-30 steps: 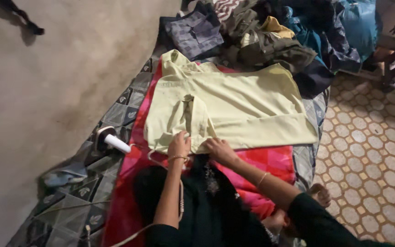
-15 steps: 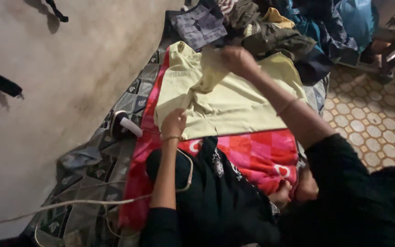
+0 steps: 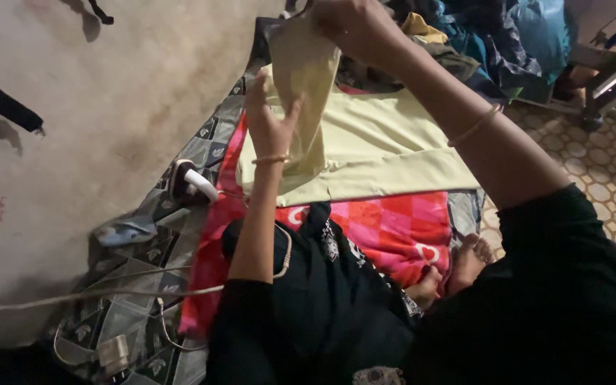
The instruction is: The person irons a light yellow shirt laid out on a red patterned cloth on a bed. They smooth the fabric, use an iron to press the front, sleeves, and back, then fold the shirt neatly.
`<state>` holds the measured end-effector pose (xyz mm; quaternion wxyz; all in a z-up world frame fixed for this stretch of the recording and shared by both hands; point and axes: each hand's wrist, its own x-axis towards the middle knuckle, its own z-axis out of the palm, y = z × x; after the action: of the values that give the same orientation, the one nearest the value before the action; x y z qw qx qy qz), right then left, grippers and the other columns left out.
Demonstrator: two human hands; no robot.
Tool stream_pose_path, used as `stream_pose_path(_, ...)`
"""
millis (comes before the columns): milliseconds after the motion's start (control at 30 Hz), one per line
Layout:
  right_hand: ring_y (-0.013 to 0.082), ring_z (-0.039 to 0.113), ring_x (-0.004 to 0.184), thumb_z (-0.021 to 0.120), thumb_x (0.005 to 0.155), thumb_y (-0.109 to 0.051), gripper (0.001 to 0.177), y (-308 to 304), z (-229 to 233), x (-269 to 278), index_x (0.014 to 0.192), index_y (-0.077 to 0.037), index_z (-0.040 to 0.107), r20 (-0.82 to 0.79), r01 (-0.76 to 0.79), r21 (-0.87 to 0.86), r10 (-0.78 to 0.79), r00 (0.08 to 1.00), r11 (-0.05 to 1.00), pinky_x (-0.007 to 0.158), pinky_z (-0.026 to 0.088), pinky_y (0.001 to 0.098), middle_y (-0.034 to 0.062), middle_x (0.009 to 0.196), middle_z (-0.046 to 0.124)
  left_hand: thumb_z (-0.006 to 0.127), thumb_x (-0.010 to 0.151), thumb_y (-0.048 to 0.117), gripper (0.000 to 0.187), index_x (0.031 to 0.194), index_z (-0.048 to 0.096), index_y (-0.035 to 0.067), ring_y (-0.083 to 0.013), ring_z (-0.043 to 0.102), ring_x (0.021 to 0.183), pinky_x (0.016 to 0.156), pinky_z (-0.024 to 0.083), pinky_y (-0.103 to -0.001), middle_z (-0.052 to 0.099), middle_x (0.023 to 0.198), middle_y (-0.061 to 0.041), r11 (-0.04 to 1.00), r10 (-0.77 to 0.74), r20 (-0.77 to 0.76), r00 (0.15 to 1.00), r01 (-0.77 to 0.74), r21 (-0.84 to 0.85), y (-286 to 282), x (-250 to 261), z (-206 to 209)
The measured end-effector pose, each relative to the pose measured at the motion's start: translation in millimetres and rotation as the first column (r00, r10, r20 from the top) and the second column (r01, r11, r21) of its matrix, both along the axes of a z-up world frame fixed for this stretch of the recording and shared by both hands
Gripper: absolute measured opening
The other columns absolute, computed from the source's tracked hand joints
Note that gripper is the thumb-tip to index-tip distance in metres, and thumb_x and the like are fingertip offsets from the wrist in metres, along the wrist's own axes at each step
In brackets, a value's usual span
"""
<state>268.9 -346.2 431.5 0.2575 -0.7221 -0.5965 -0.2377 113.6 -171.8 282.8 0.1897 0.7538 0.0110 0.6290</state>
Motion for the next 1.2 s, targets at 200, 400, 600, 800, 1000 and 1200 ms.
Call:
stream_pose_path(200, 0.0291, 0.073, 0.105, 0.077, 0.099, -0.003, 0.008, -9, 17, -16, 0.104, 0.000, 0.071, 0.119, -0.274, 0.031, 0.269, 0.956, 0.961, 0.092, 0.059, 0.0374, 0.0111, 0.112, 0.073, 0.082, 0.093, 0.034, 0.035, 0.099, 0.068, 0.002, -0.0174, 0.069, 0.075, 0.069, 0.061, -0.032, 0.070, 0.083, -0.011, 0.807, -0.498, -0.264, 0.826, 0.330, -0.490, 17, 36, 25)
stream_pose_path(400, 0.0305, 0.068, 0.071, 0.087, 0.101, -0.025, 0.032, -33, 13, -10, 0.098, 0.003, 0.071, -0.042, 0.052, -0.107, -0.057, 0.998, 0.993, 0.064, 0.054, 0.0419, 0.0182, 0.083, 0.068, 0.076, 0.094, 0.028, 0.027, 0.107, 0.072, 0.005, -0.0146, 0.063, 0.073, 0.070, 0.055, -0.029, 0.074, 0.083, -0.007, 0.761, -0.607, -0.271, 0.747, 0.448, -0.469, 35, 76, 28)
stream_pose_path(600, 0.0162, 0.075, 0.075, 0.071, 0.103, -0.022, 0.027, -16, -14, 26, 0.109, 0.004, 0.067, -0.489, 0.122, 0.193, -0.012, 0.872, 0.974, 0.056, 0.060, 0.0319, 0.0104, 0.089, 0.074, 0.073, 0.098, 0.030, 0.043, 0.129, 0.059, 0.005, -0.0249, 0.060, 0.108, 0.087, 0.056, -0.034, 0.061, 0.126, -0.013, 0.776, -0.413, 0.148, 0.899, 0.432, -0.459, -18, 60, 29)
stream_pose_path(800, 0.0245, 0.082, 0.084, 0.068, 0.098, -0.022, 0.025, -13, -16, 37, 0.112, -0.002, 0.065, -0.885, 0.193, 0.252, 0.146, 0.442, 0.948, 0.062, 0.065, 0.0367, 0.0090, 0.097, 0.077, 0.082, 0.094, 0.033, 0.041, 0.108, 0.058, 0.003, -0.0341, 0.060, 0.101, 0.091, 0.049, -0.047, 0.061, 0.106, -0.014, 0.974, -0.034, -0.133, 0.991, 0.004, -0.226, -58, 10, -39)
stream_pose_path(1000, 0.0303, 0.081, 0.089, 0.070, 0.095, -0.019, 0.028, -6, -37, 65, 0.113, 0.002, 0.063, -0.910, 0.178, 0.309, 0.236, 0.341, 0.934, 0.066, 0.067, 0.0402, 0.0151, 0.101, 0.074, 0.088, 0.078, 0.033, 0.054, 0.105, 0.057, -0.002, -0.0404, 0.058, 0.095, 0.084, 0.048, -0.050, 0.060, 0.099, -0.019, 0.958, 0.113, -0.293, 0.950, -0.182, -0.220, -71, 16, -103)
stream_pose_path(1200, 0.0334, 0.083, 0.092, 0.070, 0.095, -0.021, 0.031, 3, -38, 68, 0.114, 0.002, 0.062, -0.935, 0.225, 0.333, 0.290, 0.206, 0.916, 0.072, 0.067, 0.0415, 0.0192, 0.105, 0.074, 0.084, 0.071, 0.023, 0.031, 0.091, 0.066, 0.008, -0.0367, 0.064, 0.089, 0.079, 0.051, -0.049, 0.066, 0.093, -0.014, 0.896, 0.140, -0.450, 0.882, -0.306, -0.322, -54, 44, -166)
